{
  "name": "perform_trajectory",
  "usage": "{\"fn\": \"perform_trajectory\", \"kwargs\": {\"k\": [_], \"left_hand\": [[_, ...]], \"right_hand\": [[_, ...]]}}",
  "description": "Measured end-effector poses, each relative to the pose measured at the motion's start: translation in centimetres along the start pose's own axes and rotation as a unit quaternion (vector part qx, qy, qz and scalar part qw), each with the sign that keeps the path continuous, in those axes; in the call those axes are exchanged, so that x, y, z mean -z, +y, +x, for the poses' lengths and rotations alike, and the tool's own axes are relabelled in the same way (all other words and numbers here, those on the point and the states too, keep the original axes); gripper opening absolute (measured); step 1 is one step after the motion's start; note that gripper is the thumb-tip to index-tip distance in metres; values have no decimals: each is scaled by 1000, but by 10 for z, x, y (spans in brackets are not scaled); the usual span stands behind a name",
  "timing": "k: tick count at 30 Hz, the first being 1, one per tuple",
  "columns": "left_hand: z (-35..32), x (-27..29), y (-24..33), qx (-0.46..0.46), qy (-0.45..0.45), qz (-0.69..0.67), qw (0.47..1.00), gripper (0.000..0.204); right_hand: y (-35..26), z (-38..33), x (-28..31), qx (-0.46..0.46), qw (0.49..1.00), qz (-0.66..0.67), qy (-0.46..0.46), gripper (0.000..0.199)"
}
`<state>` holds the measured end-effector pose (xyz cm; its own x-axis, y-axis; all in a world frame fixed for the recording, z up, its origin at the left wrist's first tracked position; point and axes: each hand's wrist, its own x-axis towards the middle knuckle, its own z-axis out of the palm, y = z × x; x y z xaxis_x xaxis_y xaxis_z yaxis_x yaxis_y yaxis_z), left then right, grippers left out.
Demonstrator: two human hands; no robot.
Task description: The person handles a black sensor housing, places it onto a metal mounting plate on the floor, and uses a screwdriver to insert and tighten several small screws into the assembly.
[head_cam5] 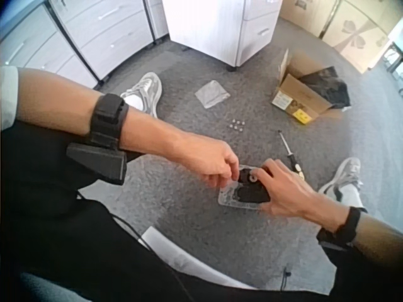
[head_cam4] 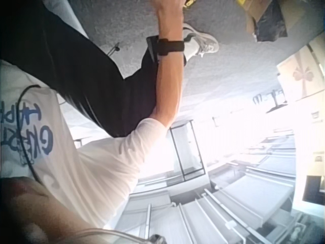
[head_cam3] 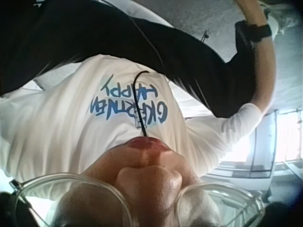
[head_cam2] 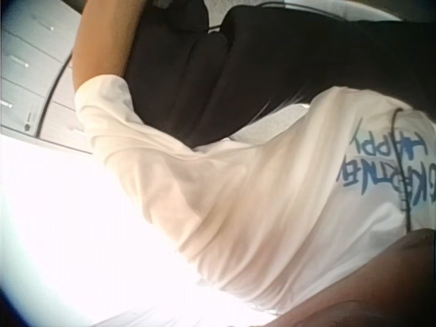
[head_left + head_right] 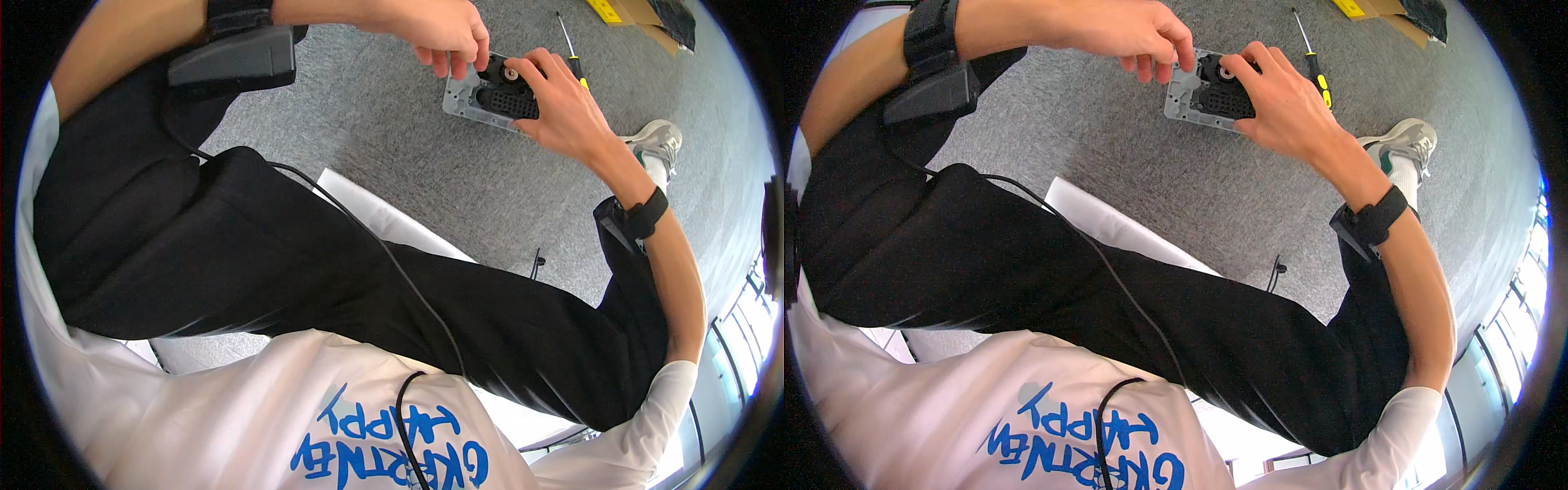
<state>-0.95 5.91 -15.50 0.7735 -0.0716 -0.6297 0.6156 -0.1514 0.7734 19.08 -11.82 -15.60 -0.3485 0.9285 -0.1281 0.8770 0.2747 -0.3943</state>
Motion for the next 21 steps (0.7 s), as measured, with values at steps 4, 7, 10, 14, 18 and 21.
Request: {"fn": "perform_trajectory", "kwargs": {"k": [4, 7, 10, 14, 18, 21], "left_hand": [[-6, -1, 7, 6, -2, 8, 1000, 37], [-2, -2, 10, 3, -13, 7, 1000, 37], [-4, -2, 9, -4, -11, 3, 1000, 37], [-6, -3, 12, -7, -6, 2, 1000, 36], [-6, -1, 12, -14, -9, 3, 1000, 35], [-9, -2, 16, -10, -10, -5, 1000, 35]], "right_hand": [[4, 0, -6, 22, 1000, -10, 12, 68], [3, -1, -7, 18, 1000, -13, 16, 69], [-1, 5, -7, 16, 1000, -9, 11, 70], [-1, 7, -8, 9, 1000, -11, 7, 69], [-1, 7, -8, 20, 999, -23, 18, 69], [1, 6, -6, 36, 999, -39, 3, 70]]}}
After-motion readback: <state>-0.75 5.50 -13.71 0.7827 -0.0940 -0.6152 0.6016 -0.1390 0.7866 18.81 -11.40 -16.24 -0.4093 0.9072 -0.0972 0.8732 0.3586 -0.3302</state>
